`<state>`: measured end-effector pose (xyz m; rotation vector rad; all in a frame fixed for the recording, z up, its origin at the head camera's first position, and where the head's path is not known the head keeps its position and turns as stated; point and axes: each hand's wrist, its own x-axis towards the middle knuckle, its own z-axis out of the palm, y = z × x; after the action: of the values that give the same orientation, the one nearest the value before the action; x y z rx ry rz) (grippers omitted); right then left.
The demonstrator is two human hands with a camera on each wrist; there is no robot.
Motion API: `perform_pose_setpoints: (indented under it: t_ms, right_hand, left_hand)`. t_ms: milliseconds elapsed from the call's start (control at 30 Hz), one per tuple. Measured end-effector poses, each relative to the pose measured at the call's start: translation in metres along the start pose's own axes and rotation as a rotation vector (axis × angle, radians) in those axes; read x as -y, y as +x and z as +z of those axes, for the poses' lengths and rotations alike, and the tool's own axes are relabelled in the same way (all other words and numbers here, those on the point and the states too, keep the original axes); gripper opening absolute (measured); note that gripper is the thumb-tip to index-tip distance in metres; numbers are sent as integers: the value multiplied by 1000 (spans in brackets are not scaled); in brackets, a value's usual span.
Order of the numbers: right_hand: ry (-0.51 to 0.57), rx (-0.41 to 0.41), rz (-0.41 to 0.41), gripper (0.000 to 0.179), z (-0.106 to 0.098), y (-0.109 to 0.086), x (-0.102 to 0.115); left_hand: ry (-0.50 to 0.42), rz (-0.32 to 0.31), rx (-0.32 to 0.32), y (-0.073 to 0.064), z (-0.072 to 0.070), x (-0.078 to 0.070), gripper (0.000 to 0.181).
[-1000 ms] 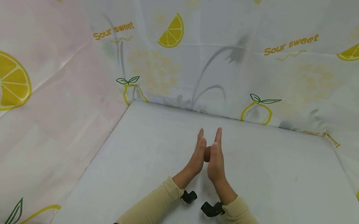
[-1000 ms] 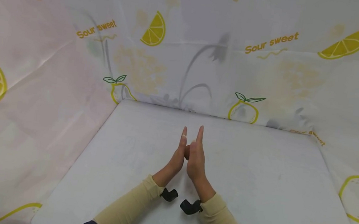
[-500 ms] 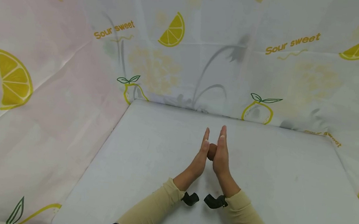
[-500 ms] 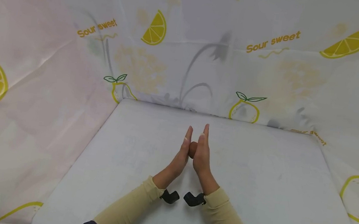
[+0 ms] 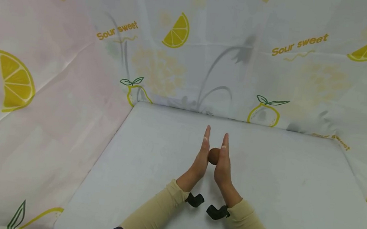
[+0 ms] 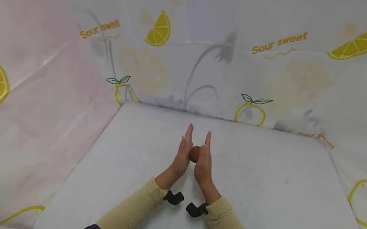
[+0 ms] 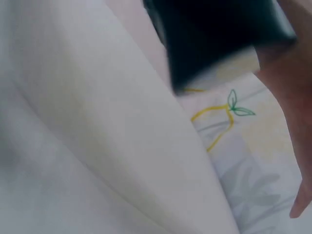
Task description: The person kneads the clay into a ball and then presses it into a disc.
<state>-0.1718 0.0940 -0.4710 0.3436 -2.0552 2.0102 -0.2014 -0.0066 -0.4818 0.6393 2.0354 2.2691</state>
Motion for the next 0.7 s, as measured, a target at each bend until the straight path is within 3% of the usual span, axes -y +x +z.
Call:
perform_pose_setpoints:
  t_ms: [133,333,500,700]
  right_hand:
    - [16,22,-115,53,6,-4,-3]
    - [-58,34,-252,51,13,-8,-14]
    - [-68,-6,-256,54,16,-10,-29]
    - [-63,-3,-258,56,16,-9,-24]
  left_hand:
    - [3,-37,-62,1,0,1,80]
    - [3,-84,-138,3,2,4,81]
    - [1,-113,-158,5,2,7,75]
    - [7,-135,-168,5,1,10,70]
